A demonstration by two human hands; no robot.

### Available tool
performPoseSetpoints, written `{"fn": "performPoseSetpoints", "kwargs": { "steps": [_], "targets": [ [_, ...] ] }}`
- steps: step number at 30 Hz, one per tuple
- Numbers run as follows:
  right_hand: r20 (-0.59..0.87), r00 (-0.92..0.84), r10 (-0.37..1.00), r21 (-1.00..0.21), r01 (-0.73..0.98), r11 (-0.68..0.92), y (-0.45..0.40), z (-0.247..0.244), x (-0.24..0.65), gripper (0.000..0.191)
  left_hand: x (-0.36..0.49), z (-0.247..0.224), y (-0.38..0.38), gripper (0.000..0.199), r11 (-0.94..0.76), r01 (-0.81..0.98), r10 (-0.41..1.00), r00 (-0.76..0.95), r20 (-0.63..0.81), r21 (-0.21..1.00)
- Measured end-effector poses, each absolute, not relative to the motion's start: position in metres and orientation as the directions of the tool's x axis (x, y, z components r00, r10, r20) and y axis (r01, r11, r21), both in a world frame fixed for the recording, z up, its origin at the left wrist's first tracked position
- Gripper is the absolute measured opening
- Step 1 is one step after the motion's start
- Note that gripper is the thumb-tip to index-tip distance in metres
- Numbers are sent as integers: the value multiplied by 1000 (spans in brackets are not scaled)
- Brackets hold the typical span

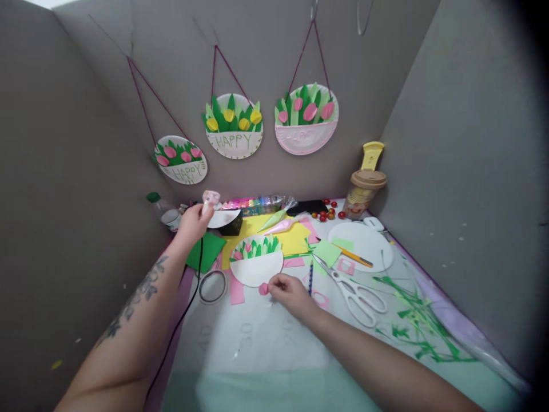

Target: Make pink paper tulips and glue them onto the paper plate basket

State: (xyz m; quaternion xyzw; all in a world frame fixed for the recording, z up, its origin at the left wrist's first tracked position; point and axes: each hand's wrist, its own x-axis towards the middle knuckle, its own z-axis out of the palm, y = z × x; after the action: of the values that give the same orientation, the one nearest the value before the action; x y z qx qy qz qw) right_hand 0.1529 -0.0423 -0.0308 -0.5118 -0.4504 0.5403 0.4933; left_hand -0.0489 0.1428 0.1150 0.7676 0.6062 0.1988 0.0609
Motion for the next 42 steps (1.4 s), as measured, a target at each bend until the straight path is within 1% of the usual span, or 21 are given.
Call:
{"fn": "performPoseSetpoints", "kwargs": {
  "steps": [1, 2, 3, 4, 5, 6, 8, 10, 12, 14, 17, 20, 22, 25, 30, 34, 37, 42],
  "targets": [
    [-103, 32, 994, -990, -104, -100, -42, -30, 154, 14, -48, 117, 128, 50, -285, 870, 949, 198, 245, 402],
    [-96, 58, 994, -987, -138, -87, -41, -30, 155, 15, -47, 117, 113, 48, -302, 730, 949, 170, 265, 613],
    [-90, 90, 992, -983, -171, -74, -40, -29, 156, 16, -44, 114, 96, 45, -282, 532, 959, 145, 243, 798],
    [-86, 124, 989, -978, -200, -60, -40, -29, 157, 16, -42, 109, 79, 43, -227, 329, 973, 125, 196, 916],
    [-82, 153, 985, -974, -222, -46, -39, -28, 158, 17, -38, 101, 62, 42, -152, 153, 982, 132, 132, 977],
    [-79, 171, 982, -970, -242, -36, -39, -27, 158, 17, -35, 93, 47, 42, -62, 5, 985, 160, 60, 998],
    [-85, 166, 982, -952, -304, -32, -37, -26, 159, 17, -27, 75, 21, 43, 115, -208, 966, 253, -60, 971],
    [-111, 103, 989, -908, -415, -58, -36, -25, 162, 17, -22, 60, 1, 42, 239, -359, 934, 338, -113, 902],
    [-130, 3, 992, -827, -551, -107, -34, -25, 166, 18, -20, 49, -13, 41, 356, -448, 893, 422, -157, 820],
    [-121, -97, 988, -735, -661, -155, -32, -25, 170, 22, -21, 40, -21, 41, 439, -485, 843, 512, -161, 756],
    [-86, -201, 976, -638, -741, -209, -30, -26, 176, 28, -24, 28, -28, 45, 517, -454, 736, 668, -107, 725],
    [-48, -242, 969, -616, -756, -220, -29, -29, 179, 32, -26, 18, -30, 51, 573, -382, 603, 796, -57, 725],
    [-33, -257, 966, -621, -752, -221, -29, -31, 180, 34, -26, 13, -30, 52, 588, -359, 549, 835, -33, 725],
    [-25, -282, 959, -622, -746, -236, -29, -32, 180, 35, -24, 8, -31, 51, 592, -344, 526, 850, -27, 729],
    [-51, -280, 959, -641, -727, -246, -30, -34, 180, 39, -22, 8, -32, 51, 594, -310, 534, 842, -76, 742],
    [-64, -281, 958, -649, -717, -254, -30, -35, 179, 43, -24, 8, -31, 50, 591, -301, 513, 856, -61, 749],
    [-39, -292, 956, -645, -723, -247, -30, -35, 180, 42, -24, 7, -31, 49, 588, -303, 493, 869, -35, 749],
    [-17, -303, 953, -630, -737, -246, -31, -34, 180, 37, -24, 6, -32, 48, 593, -323, 516, 855, -41, 737]
  ]
}}
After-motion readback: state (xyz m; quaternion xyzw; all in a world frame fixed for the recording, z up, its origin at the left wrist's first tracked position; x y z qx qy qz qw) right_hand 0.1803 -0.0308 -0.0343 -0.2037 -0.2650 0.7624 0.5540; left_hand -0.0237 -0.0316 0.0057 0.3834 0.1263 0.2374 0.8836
